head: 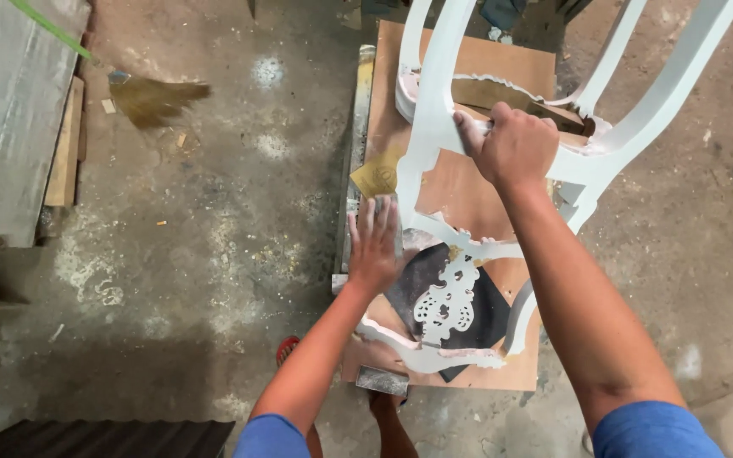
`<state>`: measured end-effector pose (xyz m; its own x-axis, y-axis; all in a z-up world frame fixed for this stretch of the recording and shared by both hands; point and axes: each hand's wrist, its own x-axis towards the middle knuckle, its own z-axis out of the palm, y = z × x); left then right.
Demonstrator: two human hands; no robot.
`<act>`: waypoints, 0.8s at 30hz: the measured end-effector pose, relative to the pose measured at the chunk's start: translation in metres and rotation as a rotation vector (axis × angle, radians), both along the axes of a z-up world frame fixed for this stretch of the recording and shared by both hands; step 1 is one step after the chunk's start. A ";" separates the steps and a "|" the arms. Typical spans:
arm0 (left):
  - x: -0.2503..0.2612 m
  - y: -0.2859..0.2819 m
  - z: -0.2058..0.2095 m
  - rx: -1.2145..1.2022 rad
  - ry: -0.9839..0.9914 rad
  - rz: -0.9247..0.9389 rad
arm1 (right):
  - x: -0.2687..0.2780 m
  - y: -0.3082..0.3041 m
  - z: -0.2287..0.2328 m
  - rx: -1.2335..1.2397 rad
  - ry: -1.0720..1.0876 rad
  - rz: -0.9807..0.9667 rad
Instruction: Sanding a white wooden chair frame with sandpaper to prepare it for finishing.
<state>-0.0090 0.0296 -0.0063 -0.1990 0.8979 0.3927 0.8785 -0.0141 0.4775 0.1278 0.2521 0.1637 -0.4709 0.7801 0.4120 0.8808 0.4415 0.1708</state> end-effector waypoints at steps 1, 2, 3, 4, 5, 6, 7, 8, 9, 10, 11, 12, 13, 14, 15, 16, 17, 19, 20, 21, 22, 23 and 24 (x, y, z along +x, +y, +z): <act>-0.001 -0.003 -0.003 -0.006 -0.002 -0.005 | 0.001 -0.001 -0.002 -0.006 -0.002 -0.005; -0.002 -0.007 -0.005 -0.022 -0.010 -0.021 | 0.002 -0.001 -0.003 -0.008 0.007 -0.003; -0.006 -0.006 -0.005 -0.033 -0.012 -0.031 | 0.000 0.002 -0.002 -0.003 0.021 0.004; -0.005 -0.022 -0.005 -0.032 -0.009 -0.030 | -0.001 -0.001 -0.001 -0.003 0.024 0.005; -0.004 -0.035 -0.005 -0.060 0.004 -0.044 | -0.002 -0.002 0.001 -0.008 0.020 0.005; -0.003 -0.047 -0.005 -0.087 0.016 -0.059 | -0.002 -0.003 0.002 -0.014 0.017 0.005; -0.005 -0.038 -0.010 -0.081 0.020 -0.062 | -0.001 0.000 0.003 -0.007 0.020 0.001; -0.007 -0.029 -0.016 -0.069 0.011 -0.067 | -0.001 0.003 0.002 0.006 0.019 -0.004; -0.005 -0.031 -0.022 -0.073 -0.006 -0.066 | 0.000 0.000 -0.002 0.002 0.011 -0.005; -0.006 -0.026 -0.015 -0.082 -0.010 -0.064 | 0.000 -0.002 -0.002 -0.007 0.007 -0.003; -0.007 -0.016 -0.008 -0.061 -0.020 -0.054 | 0.000 -0.001 -0.002 -0.002 0.016 0.000; -0.009 -0.007 0.000 -0.040 -0.030 -0.043 | 0.000 -0.001 -0.001 0.003 0.026 0.004; -0.008 -0.014 -0.003 -0.045 -0.034 -0.040 | 0.001 -0.001 -0.002 -0.002 0.022 0.007; -0.007 -0.021 -0.005 -0.058 -0.025 -0.042 | 0.002 -0.003 -0.002 0.002 0.019 0.008; -0.008 -0.024 -0.007 -0.063 -0.011 -0.042 | 0.000 0.000 -0.001 0.015 0.022 0.012; -0.005 -0.034 -0.011 -0.060 -0.009 -0.038 | -0.001 0.000 0.000 0.018 0.023 0.015; -0.003 -0.042 -0.016 -0.081 -0.031 -0.048 | -0.001 0.000 0.000 0.016 0.033 0.015; -0.001 -0.045 -0.019 -0.099 -0.050 -0.057 | 0.000 0.001 -0.001 0.018 0.046 0.016; -0.002 -0.040 -0.018 -0.104 -0.057 -0.063 | 0.001 0.002 -0.003 0.008 0.035 0.003; -0.003 -0.035 -0.018 -0.112 -0.065 -0.070 | 0.002 0.002 -0.006 -0.003 0.025 -0.011; -0.005 -0.032 -0.016 -0.110 -0.063 -0.071 | -0.001 0.003 -0.005 -0.001 0.027 -0.012; -0.004 -0.030 -0.013 -0.113 -0.057 -0.068 | -0.001 0.001 -0.003 -0.003 0.026 -0.015; -0.004 -0.029 -0.011 -0.116 -0.051 -0.066 | -0.001 0.000 -0.002 -0.005 0.025 -0.018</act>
<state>-0.0127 0.0011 -0.0169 -0.1555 0.9484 0.2765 0.8522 -0.0128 0.5231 0.1267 0.2520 0.1614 -0.4465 0.7905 0.4192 0.8926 0.4263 0.1467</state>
